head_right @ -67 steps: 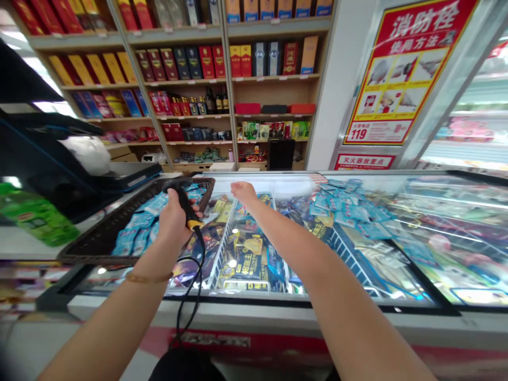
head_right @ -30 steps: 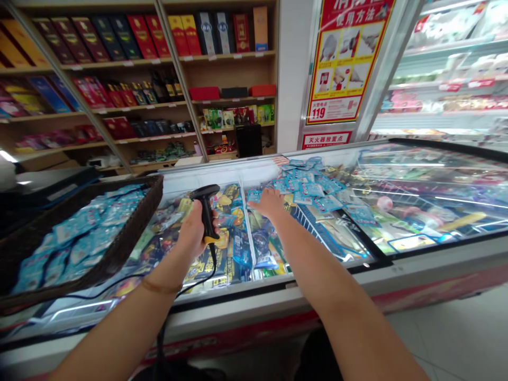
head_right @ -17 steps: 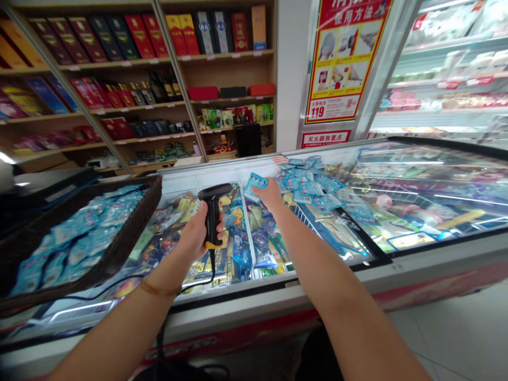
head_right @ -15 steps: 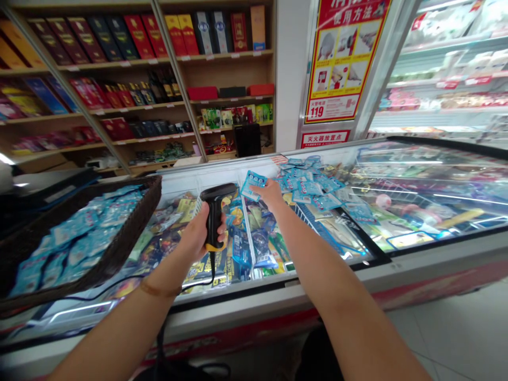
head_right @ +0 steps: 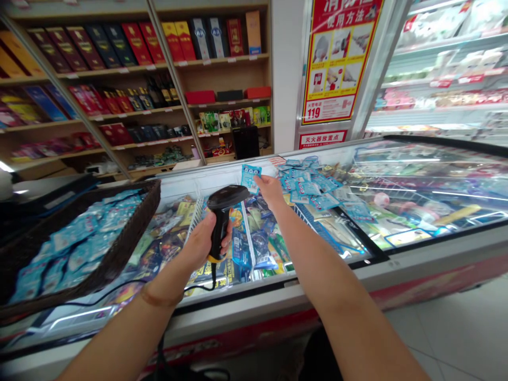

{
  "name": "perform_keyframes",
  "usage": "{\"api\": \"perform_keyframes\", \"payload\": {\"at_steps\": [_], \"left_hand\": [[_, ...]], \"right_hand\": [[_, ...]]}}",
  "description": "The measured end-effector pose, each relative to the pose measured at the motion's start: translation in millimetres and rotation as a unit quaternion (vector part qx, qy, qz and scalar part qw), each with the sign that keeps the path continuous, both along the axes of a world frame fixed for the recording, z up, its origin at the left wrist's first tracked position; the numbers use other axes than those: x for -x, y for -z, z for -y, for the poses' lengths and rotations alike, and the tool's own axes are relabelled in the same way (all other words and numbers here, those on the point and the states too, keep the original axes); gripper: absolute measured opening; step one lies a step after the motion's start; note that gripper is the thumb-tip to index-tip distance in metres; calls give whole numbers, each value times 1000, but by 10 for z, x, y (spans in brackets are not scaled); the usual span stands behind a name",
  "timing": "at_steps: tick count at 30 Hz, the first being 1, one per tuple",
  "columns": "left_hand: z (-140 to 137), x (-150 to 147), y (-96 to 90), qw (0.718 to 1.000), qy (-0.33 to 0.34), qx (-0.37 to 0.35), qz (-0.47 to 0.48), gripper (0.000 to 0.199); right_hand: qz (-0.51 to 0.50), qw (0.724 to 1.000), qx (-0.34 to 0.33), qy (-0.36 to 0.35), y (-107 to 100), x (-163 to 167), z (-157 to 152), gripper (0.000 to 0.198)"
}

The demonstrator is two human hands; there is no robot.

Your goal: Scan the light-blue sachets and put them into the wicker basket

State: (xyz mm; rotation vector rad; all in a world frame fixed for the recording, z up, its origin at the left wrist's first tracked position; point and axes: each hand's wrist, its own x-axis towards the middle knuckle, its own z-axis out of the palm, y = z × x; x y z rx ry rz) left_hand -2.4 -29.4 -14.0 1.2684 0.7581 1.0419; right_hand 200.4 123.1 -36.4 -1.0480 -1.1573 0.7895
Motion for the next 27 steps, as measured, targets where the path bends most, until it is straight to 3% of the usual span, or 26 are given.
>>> {"api": "perform_keyframes", "payload": {"at_steps": [5, 10, 17, 27], "left_hand": [[78, -36, -3, 997, 7, -67, -27, 60], [76, -55, 32, 997, 20, -67, -42, 59], [-9, -49, 117, 994, 26, -93, -43, 57], [42, -58, 60, 995, 11, -80, -54, 58]], "right_hand": [[-32, 999, 15, -1, -106, 6, 87, 50], [-32, 999, 14, -7, -194, 8, 125, 54], [-77, 996, -9, -38, -157, -6, 70, 54], [-71, 997, -11, -39, -157, 11, 68, 55]]}}
